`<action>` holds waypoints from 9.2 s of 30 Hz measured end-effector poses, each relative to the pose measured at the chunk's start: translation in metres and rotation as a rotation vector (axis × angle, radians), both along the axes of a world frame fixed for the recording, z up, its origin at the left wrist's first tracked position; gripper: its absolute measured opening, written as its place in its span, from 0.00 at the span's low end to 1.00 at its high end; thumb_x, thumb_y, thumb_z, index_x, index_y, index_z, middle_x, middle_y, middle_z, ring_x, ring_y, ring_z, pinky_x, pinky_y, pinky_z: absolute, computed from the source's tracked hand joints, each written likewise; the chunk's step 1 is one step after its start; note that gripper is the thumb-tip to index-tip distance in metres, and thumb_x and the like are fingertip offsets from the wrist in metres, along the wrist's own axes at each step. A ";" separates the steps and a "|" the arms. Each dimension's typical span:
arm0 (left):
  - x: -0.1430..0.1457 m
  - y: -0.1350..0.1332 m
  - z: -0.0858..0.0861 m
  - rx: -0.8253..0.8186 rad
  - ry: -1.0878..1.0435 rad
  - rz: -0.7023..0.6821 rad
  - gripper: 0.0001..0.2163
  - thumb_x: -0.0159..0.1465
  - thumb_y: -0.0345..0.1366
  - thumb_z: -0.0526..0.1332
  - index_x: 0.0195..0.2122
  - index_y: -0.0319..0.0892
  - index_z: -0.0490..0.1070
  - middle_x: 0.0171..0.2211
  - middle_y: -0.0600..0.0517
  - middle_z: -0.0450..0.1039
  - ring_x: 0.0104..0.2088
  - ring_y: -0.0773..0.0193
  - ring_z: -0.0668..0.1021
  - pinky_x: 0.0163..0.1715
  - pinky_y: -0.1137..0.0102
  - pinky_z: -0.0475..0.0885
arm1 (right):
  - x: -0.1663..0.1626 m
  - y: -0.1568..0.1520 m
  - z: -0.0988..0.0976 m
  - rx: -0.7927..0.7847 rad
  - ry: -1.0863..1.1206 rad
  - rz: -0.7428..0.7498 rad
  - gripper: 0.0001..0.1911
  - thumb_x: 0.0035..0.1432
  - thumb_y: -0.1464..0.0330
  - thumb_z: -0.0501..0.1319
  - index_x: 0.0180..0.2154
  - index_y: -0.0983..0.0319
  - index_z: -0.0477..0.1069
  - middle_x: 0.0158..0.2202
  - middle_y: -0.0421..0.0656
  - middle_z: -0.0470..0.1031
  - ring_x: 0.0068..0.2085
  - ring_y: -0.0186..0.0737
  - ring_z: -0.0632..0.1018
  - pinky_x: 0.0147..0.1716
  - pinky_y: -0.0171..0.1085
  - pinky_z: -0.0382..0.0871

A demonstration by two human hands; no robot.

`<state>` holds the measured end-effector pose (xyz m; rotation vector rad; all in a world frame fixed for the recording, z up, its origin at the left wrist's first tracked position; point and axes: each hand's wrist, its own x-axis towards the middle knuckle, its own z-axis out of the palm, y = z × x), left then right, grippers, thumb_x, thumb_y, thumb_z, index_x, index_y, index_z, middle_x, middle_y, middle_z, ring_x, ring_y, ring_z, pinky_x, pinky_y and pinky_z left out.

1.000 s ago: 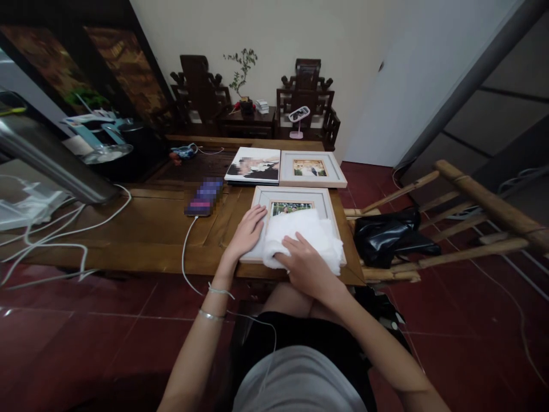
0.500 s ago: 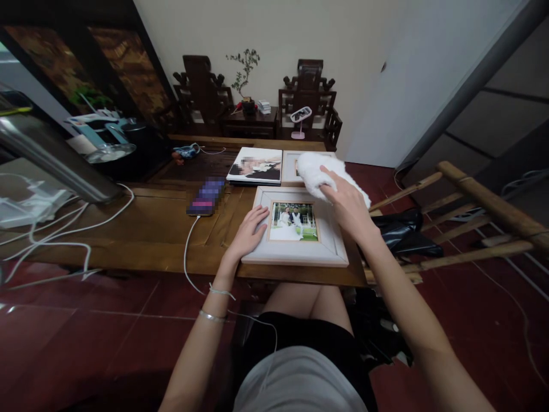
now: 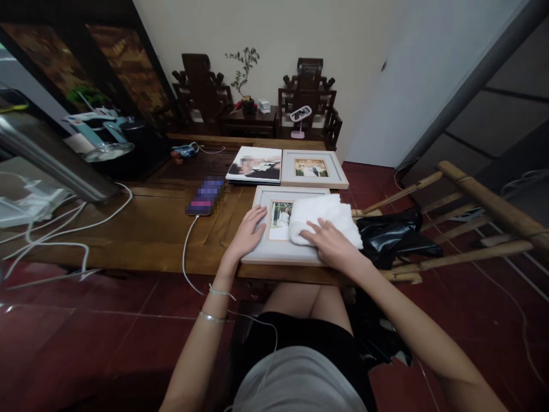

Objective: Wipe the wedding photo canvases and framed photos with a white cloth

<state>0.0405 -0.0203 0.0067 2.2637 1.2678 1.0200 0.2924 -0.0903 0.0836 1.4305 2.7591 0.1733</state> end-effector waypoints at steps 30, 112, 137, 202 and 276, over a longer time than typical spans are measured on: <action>0.005 0.001 0.003 0.018 0.162 0.056 0.21 0.67 0.37 0.48 0.60 0.38 0.61 0.62 0.43 0.60 0.64 0.55 0.59 0.63 0.54 0.54 | -0.001 0.035 -0.003 -0.006 -0.023 -0.023 0.29 0.51 0.83 0.49 0.54 0.62 0.68 0.60 0.55 0.64 0.59 0.57 0.63 0.54 0.58 0.55; 0.006 0.001 0.001 0.070 0.212 0.060 0.21 0.68 0.36 0.45 0.60 0.36 0.60 0.62 0.42 0.60 0.64 0.56 0.59 0.63 0.55 0.55 | -0.039 0.074 -0.011 -0.002 0.031 0.065 0.33 0.52 0.86 0.46 0.57 0.61 0.64 0.66 0.48 0.52 0.66 0.56 0.50 0.57 0.66 0.50; 0.009 -0.001 0.006 -0.003 0.063 0.090 0.21 0.70 0.39 0.42 0.58 0.36 0.64 0.60 0.44 0.63 0.63 0.59 0.61 0.63 0.57 0.56 | -0.053 0.028 0.002 -0.141 0.011 0.199 0.25 0.54 0.81 0.52 0.51 0.59 0.71 0.63 0.45 0.60 0.64 0.53 0.57 0.57 0.58 0.54; 0.007 0.008 0.011 -0.015 0.169 0.054 0.22 0.68 0.40 0.47 0.59 0.34 0.63 0.61 0.43 0.62 0.64 0.57 0.58 0.64 0.58 0.54 | 0.037 -0.041 0.033 -0.165 -0.024 -0.091 0.31 0.42 0.85 0.49 0.46 0.62 0.75 0.48 0.54 0.75 0.62 0.53 0.62 0.55 0.51 0.57; 0.002 0.010 0.007 0.033 0.201 -0.014 0.21 0.68 0.37 0.45 0.60 0.37 0.62 0.62 0.44 0.60 0.65 0.56 0.57 0.63 0.54 0.54 | -0.001 0.090 -0.012 0.112 0.105 -0.113 0.32 0.52 0.83 0.48 0.58 0.64 0.63 0.64 0.49 0.57 0.63 0.53 0.56 0.60 0.52 0.47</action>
